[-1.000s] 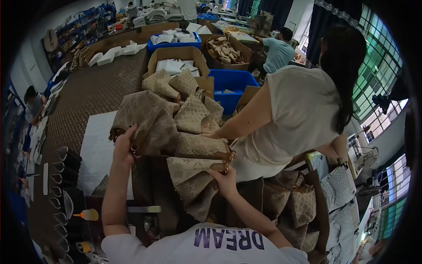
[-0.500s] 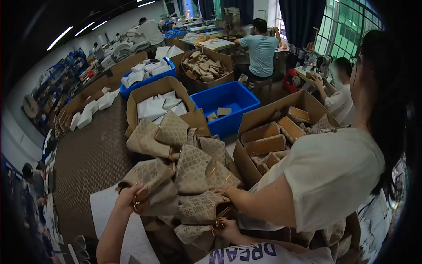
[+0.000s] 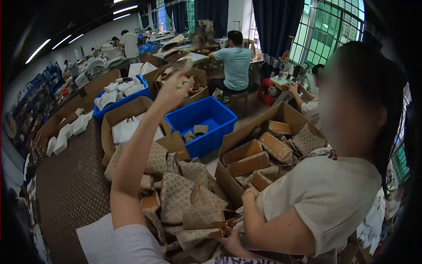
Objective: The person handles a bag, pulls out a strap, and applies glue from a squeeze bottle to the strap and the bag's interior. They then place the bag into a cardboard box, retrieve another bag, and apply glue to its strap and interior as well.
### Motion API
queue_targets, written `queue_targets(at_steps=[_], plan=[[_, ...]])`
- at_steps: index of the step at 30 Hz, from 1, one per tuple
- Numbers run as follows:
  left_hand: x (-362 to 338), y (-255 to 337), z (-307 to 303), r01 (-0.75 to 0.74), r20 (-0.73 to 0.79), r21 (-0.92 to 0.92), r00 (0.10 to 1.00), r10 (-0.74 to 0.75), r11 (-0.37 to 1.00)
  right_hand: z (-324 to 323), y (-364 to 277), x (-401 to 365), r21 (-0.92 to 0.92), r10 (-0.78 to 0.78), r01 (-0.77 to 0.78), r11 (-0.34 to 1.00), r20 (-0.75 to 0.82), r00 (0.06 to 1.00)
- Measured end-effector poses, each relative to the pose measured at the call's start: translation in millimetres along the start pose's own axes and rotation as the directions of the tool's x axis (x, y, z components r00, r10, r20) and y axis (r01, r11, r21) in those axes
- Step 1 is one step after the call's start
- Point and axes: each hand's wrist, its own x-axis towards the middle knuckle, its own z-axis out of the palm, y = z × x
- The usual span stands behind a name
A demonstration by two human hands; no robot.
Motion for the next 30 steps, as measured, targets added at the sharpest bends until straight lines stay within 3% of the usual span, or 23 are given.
queue_targets(at_steps=[1, 2, 3, 4, 6, 7, 8, 9, 11, 12, 13, 14, 15, 18, 21, 23, 25, 26, 28, 29, 30], plan=[[-47, 17, 8, -0.041, 0.231, -0.055, 0.971, 0.053, 0.998, 0, 2, 4, -0.016, -0.007, 0.007, 1.000, -0.012, 1.000], [-95, 45, 10, -0.143, 0.475, -0.156, 0.857, 0.201, 0.977, 0, 2, 5, -0.022, -0.005, 0.005, 1.000, -0.024, 1.000], [-139, 59, 12, -0.172, 0.683, -0.182, 0.686, 0.251, 0.968, 0, -2, 8, -0.027, -0.002, 0.001, 1.000, -0.037, 0.999], [-186, 64, 19, -0.236, 0.833, -0.077, 0.518, 0.193, 0.969, 0, -12, 9, 0.002, -0.018, 0.018, 1.000, -0.026, 1.000], [-262, 76, 34, -0.199, 0.940, 0.050, 0.341, 0.022, 0.979, -1, -35, 13, 0.058, -0.057, 0.057, 0.997, -0.006, 0.998], [-287, 76, 40, -0.143, 0.925, 0.088, 0.379, -0.027, 0.986, 1, -32, 16, 0.181, -0.083, 0.075, 0.981, 0.037, 0.996], [-309, 76, 44, -0.073, 0.907, 0.117, 0.413, -0.077, 0.990, 3, -26, 20, 0.129, -0.083, 0.077, 0.989, 0.041, 0.996], [-320, 75, 37, -0.082, 0.846, 0.145, 0.527, -0.081, 0.986, 5, -23, 18, 0.073, -0.074, 0.071, 0.995, 0.049, 0.996], [-339, 76, 35, 0.167, 0.840, 0.149, 0.498, -0.214, 0.975, 12, -24, 23, 0.031, -0.230, 0.228, 0.973, 0.073, 0.971], [-349, 78, 29, 0.158, 0.747, 0.073, 0.645, -0.159, 0.985, 15, -10, 27, 0.009, -0.300, 0.301, 0.954, 0.088, 0.950], [-360, 79, 28, 0.269, 0.672, 0.129, 0.684, -0.284, 0.954, 20, -16, 26, 0.053, -0.234, 0.229, 0.972, 0.128, 0.964], [-366, 82, 28, 0.324, 0.622, 0.309, 0.643, -0.448, 0.894, 20, -46, 18, -0.022, -0.190, 0.195, 0.981, 0.142, 0.972], [-384, 71, 33, 0.321, 0.546, 0.277, 0.723, -0.423, 0.906, 21, -58, 17, -0.033, -0.073, 0.081, 0.996, 0.199, 0.977], [-400, 53, 20, 0.472, 0.447, 0.299, 0.699, -0.559, 0.829, 23, -51, 8, 0.025, -0.031, 0.027, 0.999, 0.182, 0.983], [-413, 39, -20, 0.723, 0.263, 0.129, 0.636, -0.726, 0.679, 4, -35, 0, 0.116, -0.004, -0.002, 0.993, 0.049, 0.999], [-442, 11, -44, 0.955, 0.335, -0.123, 0.297, -0.894, 0.271, -9, 3, -3, 0.146, -0.100, 0.114, 0.983, -0.102, 0.990], [-466, -2, -63, 0.905, 0.517, -0.392, 0.067, -0.853, -0.166, -17, 9, -12, 0.119, -0.128, 0.150, 0.981, -0.177, 0.976], [-467, -5, -62, 0.851, 0.536, -0.461, 0.042, -0.843, -0.251, -18, 2, -18, 0.072, -0.154, 0.171, 0.983, -0.197, 0.968], [-463, -14, -58, 0.710, 0.581, -0.572, -0.003, -0.814, -0.411, -14, 5, -20, 0.205, 0.008, 0.025, 0.978, -0.159, 0.987], [-451, -22, -56, 0.623, 0.607, -0.615, -0.018, -0.795, -0.483, -14, 4, -17, 0.186, 0.005, 0.023, 0.982, -0.151, 0.989], [-432, -31, -53, 0.715, 0.572, -0.555, -0.045, -0.819, -0.426, -14, 2, -13, 0.169, 0.005, 0.020, 0.985, -0.143, 0.990]])
